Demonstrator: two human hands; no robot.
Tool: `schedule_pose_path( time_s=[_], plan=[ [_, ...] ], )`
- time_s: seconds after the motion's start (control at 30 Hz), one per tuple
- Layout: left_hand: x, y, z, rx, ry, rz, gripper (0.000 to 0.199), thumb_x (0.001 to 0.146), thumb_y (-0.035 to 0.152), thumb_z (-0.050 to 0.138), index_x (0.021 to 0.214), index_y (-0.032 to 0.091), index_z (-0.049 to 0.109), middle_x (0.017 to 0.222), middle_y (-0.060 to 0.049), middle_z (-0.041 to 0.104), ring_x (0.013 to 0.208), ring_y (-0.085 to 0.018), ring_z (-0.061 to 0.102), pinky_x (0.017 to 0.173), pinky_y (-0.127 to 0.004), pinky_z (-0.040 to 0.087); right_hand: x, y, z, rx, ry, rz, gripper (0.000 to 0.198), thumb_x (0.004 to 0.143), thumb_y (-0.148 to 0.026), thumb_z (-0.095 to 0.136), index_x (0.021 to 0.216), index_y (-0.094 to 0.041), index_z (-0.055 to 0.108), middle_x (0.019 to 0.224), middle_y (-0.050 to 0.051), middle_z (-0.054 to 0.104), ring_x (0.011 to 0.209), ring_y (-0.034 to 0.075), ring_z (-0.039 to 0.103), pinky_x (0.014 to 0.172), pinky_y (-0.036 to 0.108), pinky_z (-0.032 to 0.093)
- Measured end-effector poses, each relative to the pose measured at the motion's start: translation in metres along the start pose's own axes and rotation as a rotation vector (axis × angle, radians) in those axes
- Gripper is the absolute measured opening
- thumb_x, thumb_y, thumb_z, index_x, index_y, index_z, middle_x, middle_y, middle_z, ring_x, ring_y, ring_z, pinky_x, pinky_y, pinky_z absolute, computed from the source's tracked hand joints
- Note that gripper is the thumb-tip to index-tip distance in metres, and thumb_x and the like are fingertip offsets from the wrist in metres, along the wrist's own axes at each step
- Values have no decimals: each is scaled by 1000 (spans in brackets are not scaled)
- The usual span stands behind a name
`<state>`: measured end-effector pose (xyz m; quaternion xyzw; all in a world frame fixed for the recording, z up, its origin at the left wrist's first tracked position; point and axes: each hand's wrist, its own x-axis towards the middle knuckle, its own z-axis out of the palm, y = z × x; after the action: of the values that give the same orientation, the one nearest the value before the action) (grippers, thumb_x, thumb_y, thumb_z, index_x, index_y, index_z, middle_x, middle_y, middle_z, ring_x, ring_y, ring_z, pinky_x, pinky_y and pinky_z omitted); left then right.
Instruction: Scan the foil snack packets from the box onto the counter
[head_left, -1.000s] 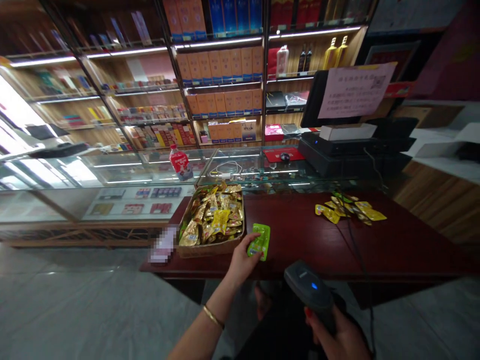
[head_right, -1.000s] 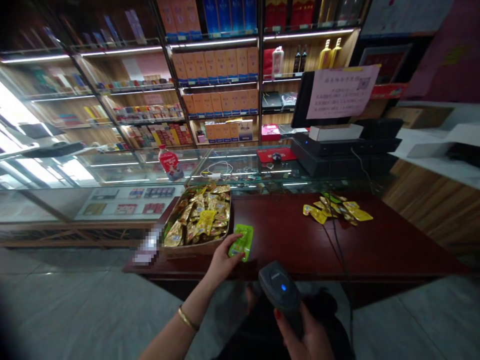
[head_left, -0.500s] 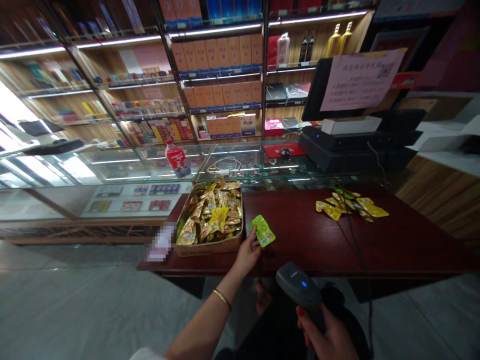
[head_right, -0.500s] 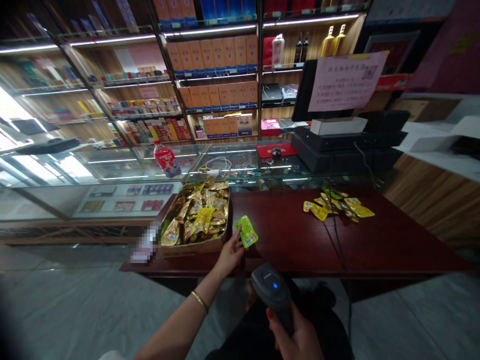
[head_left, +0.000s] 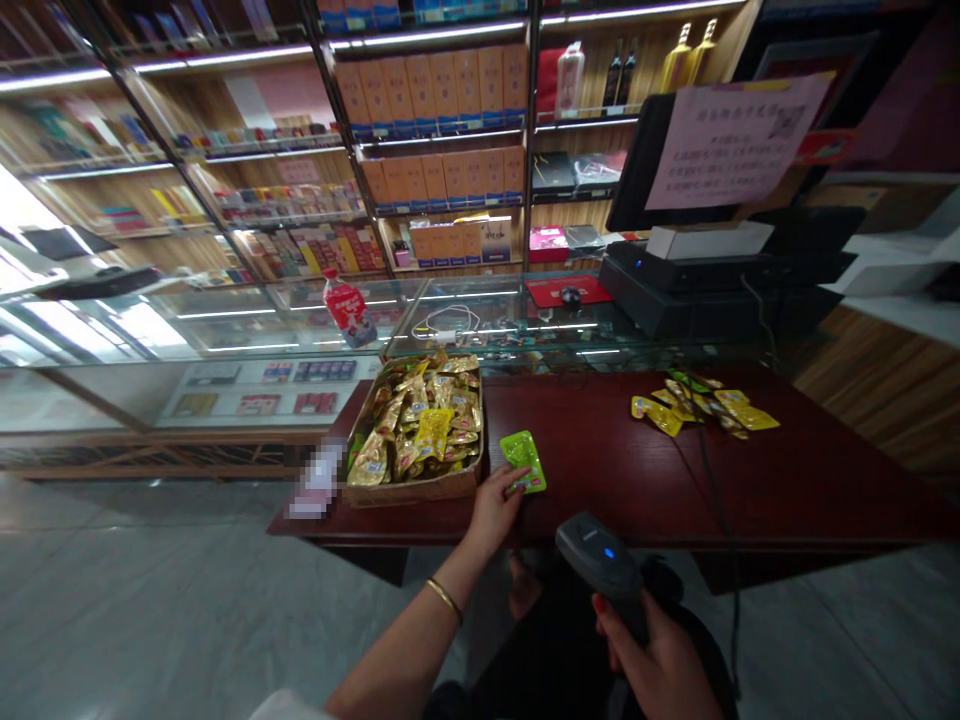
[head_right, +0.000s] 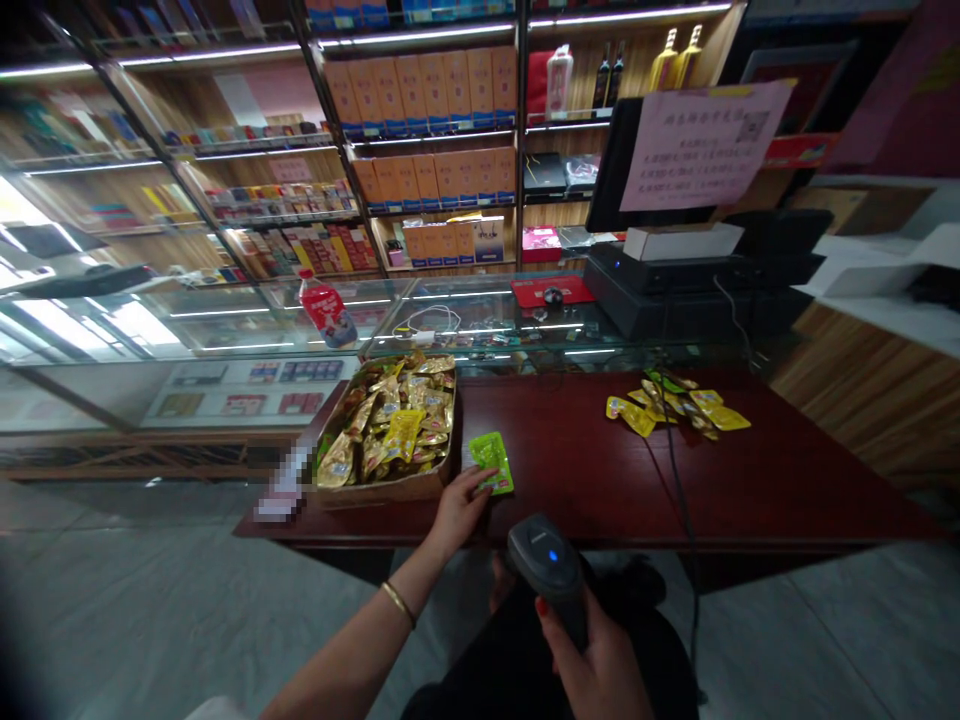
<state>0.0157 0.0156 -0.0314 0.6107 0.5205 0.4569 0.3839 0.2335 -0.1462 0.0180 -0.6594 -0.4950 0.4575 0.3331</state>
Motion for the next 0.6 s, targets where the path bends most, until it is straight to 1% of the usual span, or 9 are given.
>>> schedule_pose_path(
  time_s=[0.07, 0.13, 0.2, 0.3, 0.37, 0.5, 0.6],
  plan=[
    [0, 1, -1, 6, -8, -26, 42, 80, 8, 65, 118, 21, 77, 131, -11, 66, 120, -22, 65, 106, -36, 50, 0, -1, 1, 8, -22, -3, 58, 84, -76, 55, 102, -21, 66, 54, -3, 64, 52, 20, 65, 55, 25, 51],
    [0, 2, -1, 4, -20, -39, 45, 79, 7, 67, 120, 22, 76, 136, -11, 63, 123, -22, 63, 106, -35, 50, 0, -2, 1, 16, -28, -19, 58, 85, -76, 55, 100, -21, 66, 53, -3, 63, 51, 20, 64, 55, 25, 51],
    [0, 3, -1, 17, -22, -22, 45, 79, 6, 65, 120, 22, 76, 133, -11, 65, 122, -22, 64, 105, -35, 51, -1, -3, 2, 20, -16, -28, 58, 85, -76, 54, 98, -22, 67, 52, -3, 63, 51, 20, 64, 55, 25, 51],
    [0, 5, 0, 45, -17, 47, 47, 80, 3, 61, 121, 22, 75, 122, -9, 70, 114, -21, 66, 104, -36, 52, -3, -4, 3, 14, 9, -25, 59, 83, -78, 54, 95, -22, 68, 52, -3, 64, 50, 20, 64, 54, 25, 51],
    [1, 5, 0, 51, -16, 72, 48, 80, 3, 60, 121, 22, 75, 119, -9, 72, 112, -21, 67, 103, -36, 53, -4, -4, 3, 13, 28, -22, 61, 83, -80, 53, 93, -22, 68, 52, -2, 64, 50, 20, 65, 54, 25, 51],
    [1, 3, -1, 68, -3, 23, 47, 77, 4, 64, 119, 22, 76, 127, -10, 68, 120, -23, 65, 104, -36, 52, -3, -4, 4, 12, -7, -16, 63, 83, -81, 52, 95, -21, 68, 52, -1, 66, 51, 20, 66, 55, 25, 52],
    [0, -1, -2, 69, 7, 18, 49, 76, 2, 64, 118, 22, 75, 129, -10, 68, 123, -22, 63, 107, -35, 50, -2, -2, 6, 28, 52, -45, 65, 82, -82, 51, 98, -21, 69, 48, -2, 64, 47, 21, 66, 53, 26, 52]
  ],
)
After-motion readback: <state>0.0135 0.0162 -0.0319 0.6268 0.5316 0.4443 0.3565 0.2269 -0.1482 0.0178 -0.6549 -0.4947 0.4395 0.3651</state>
